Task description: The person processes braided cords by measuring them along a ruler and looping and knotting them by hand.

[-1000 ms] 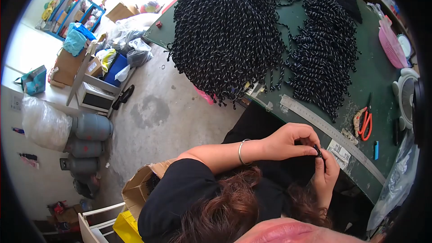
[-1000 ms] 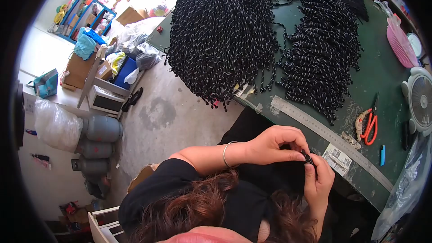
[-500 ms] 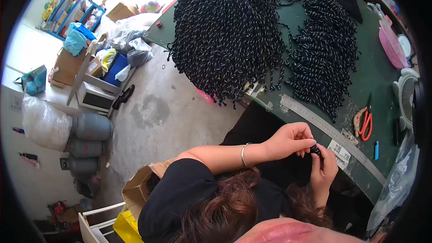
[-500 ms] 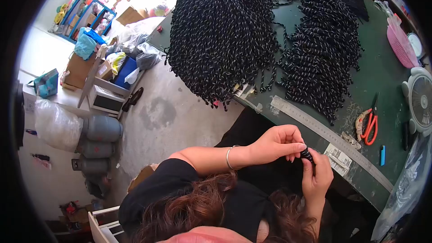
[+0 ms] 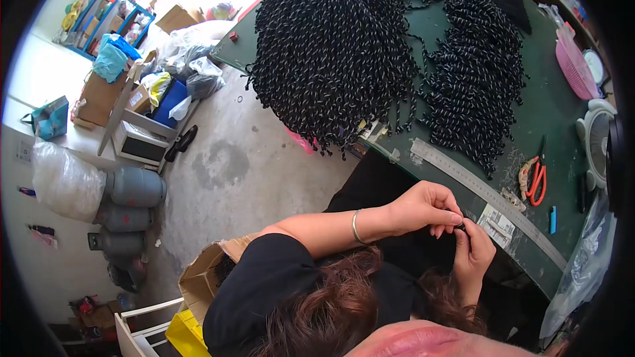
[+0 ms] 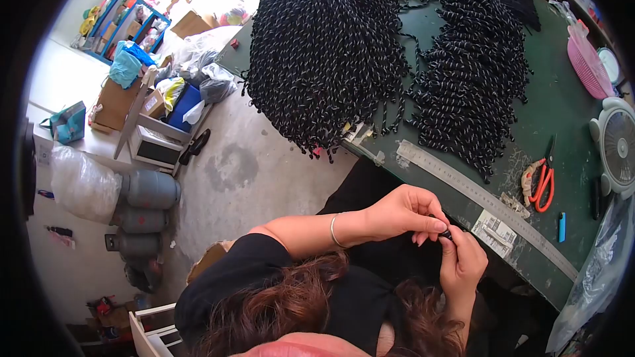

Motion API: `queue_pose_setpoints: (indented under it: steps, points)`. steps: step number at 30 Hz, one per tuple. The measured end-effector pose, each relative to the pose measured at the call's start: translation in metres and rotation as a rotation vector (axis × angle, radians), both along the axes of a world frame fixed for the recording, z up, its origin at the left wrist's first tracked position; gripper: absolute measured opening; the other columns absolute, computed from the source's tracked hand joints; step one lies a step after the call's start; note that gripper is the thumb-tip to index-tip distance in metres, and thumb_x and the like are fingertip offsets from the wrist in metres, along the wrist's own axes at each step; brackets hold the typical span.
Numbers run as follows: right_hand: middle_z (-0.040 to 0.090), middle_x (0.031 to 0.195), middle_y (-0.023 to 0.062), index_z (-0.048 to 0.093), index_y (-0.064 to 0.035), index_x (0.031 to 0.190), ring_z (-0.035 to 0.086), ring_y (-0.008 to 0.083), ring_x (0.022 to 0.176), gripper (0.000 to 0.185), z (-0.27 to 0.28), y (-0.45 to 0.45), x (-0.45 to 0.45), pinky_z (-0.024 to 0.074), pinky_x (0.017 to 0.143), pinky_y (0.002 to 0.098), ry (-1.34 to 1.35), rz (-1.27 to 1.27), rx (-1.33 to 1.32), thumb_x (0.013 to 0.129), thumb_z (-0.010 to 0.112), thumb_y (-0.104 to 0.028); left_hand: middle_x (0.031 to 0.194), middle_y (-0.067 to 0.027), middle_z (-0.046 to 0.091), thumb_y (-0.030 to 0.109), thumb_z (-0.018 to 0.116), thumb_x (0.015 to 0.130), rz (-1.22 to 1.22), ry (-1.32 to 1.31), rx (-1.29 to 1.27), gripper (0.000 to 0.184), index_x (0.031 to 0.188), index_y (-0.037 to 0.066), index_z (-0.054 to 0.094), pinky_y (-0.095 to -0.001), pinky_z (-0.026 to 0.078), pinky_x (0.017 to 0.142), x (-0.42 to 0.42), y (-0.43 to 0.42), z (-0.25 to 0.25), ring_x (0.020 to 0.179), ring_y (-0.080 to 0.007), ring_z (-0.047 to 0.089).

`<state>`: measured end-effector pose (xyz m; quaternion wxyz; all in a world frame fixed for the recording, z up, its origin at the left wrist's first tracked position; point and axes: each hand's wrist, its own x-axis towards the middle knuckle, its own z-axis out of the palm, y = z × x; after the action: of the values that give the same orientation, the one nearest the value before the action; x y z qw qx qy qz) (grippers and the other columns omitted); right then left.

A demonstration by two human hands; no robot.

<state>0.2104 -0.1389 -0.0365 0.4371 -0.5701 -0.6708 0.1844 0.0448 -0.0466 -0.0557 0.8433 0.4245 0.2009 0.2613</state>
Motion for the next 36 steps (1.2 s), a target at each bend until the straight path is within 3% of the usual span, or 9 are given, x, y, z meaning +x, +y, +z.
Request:
queue_pose_setpoints:
  steps: [5, 12, 15, 16, 19, 26, 31, 34, 36]
  points:
    - [0.063, 0.079, 0.0139, 0.064, 0.0040, 0.097, 0.060, 0.0230, 0.066, 0.014, 0.002, -0.005, 0.008, 0.0462, 0.062, 0.0287, 0.205, 0.008, -0.276, 0.089, 0.064, -0.007, 0.074, -0.0046, 0.066, 0.008, 0.068, 0.088, -0.010, 0.047, 0.090, 0.010, 0.089, 0.000, 0.063, -0.0194, 0.048, 0.051, -0.004, 0.001, 0.009, 0.059, -0.0073, 0.060]
    - [0.064, 0.079, 0.0126, 0.064, 0.0032, 0.095, 0.060, 0.0224, 0.065, 0.016, -0.007, 0.000, 0.006, 0.0459, 0.061, 0.0282, 0.093, 0.043, -0.137, 0.091, 0.064, -0.012, 0.074, -0.0041, 0.066, 0.010, 0.068, 0.088, 0.036, 0.098, 0.283, 0.012, 0.089, 0.000, 0.061, -0.0197, 0.046, 0.050, -0.003, 0.002, 0.004, 0.056, -0.0066, 0.058]
    - [0.064, 0.078, 0.0118, 0.064, 0.0029, 0.094, 0.059, 0.0220, 0.064, 0.015, -0.010, 0.003, 0.004, 0.0458, 0.060, 0.0285, 0.050, 0.065, -0.095, 0.090, 0.064, -0.012, 0.074, -0.0032, 0.066, 0.011, 0.068, 0.089, 0.140, 0.275, 0.871, 0.013, 0.088, 0.000, 0.061, -0.0197, 0.044, 0.049, -0.007, 0.004, 0.003, 0.056, -0.0059, 0.057]
    - [0.063, 0.077, 0.0115, 0.064, 0.0027, 0.094, 0.059, 0.0217, 0.063, 0.014, -0.011, 0.003, 0.004, 0.0455, 0.059, 0.0287, 0.031, 0.079, -0.073, 0.090, 0.064, -0.011, 0.074, -0.0032, 0.066, 0.011, 0.068, 0.089, 0.139, 0.276, 0.871, 0.013, 0.088, 0.000, 0.061, -0.0197, 0.044, 0.049, -0.008, 0.005, 0.005, 0.056, -0.0059, 0.057]
    - [0.062, 0.075, 0.0110, 0.064, 0.0024, 0.093, 0.058, 0.0211, 0.061, 0.013, -0.010, 0.004, 0.007, 0.0448, 0.058, 0.0293, -0.008, 0.112, -0.075, 0.089, 0.064, -0.010, 0.075, -0.0025, 0.065, 0.013, 0.068, 0.089, -0.031, 0.215, 0.359, 0.014, 0.087, 0.000, 0.061, -0.0201, 0.043, 0.048, -0.006, 0.006, 0.009, 0.056, -0.0055, 0.056]
    - [0.059, 0.069, 0.0092, 0.065, 0.0026, 0.091, 0.053, 0.0180, 0.056, 0.010, -0.010, 0.001, 0.019, 0.0412, 0.054, 0.0286, 0.004, 0.020, -0.124, 0.090, 0.063, -0.007, 0.076, -0.0022, 0.065, 0.013, 0.067, 0.090, 0.115, 0.163, 0.313, 0.013, 0.088, 0.001, 0.063, -0.0193, 0.043, 0.049, -0.010, 0.013, -0.002, 0.055, -0.0046, 0.055]
    - [0.057, 0.072, 0.0043, 0.067, 0.0031, 0.097, 0.052, 0.0110, 0.064, 0.013, -0.020, -0.005, 0.052, 0.0393, 0.059, 0.0236, 0.164, -0.119, -0.174, 0.092, 0.058, -0.005, 0.076, -0.0031, 0.065, 0.011, 0.067, 0.090, 0.179, 0.199, 0.190, 0.009, 0.089, 0.003, 0.065, -0.0185, 0.043, 0.049, -0.016, 0.021, 0.000, 0.055, -0.0052, 0.056]
    - [0.061, 0.087, 0.0039, 0.065, 0.0022, 0.107, 0.053, 0.0093, 0.073, 0.019, -0.024, -0.001, 0.049, 0.0411, 0.064, 0.0224, 0.777, -0.167, -0.305, 0.092, 0.056, -0.004, 0.075, -0.0050, 0.067, 0.009, 0.065, 0.090, 0.232, 0.341, 0.198, 0.006, 0.090, 0.003, 0.065, -0.0190, 0.043, 0.050, -0.011, 0.019, 0.002, 0.056, -0.0063, 0.056]
    - [0.059, 0.086, 0.0052, 0.061, 0.0038, 0.114, 0.054, 0.0108, 0.078, 0.024, -0.022, 0.003, 0.046, 0.0429, 0.071, 0.0239, 0.800, -0.157, -0.281, 0.091, 0.055, -0.001, 0.078, -0.0054, 0.067, 0.010, 0.065, 0.091, 0.254, 0.308, 0.202, 0.008, 0.093, 0.002, 0.065, -0.0183, 0.044, 0.051, -0.012, 0.021, -0.004, 0.057, -0.0055, 0.056]
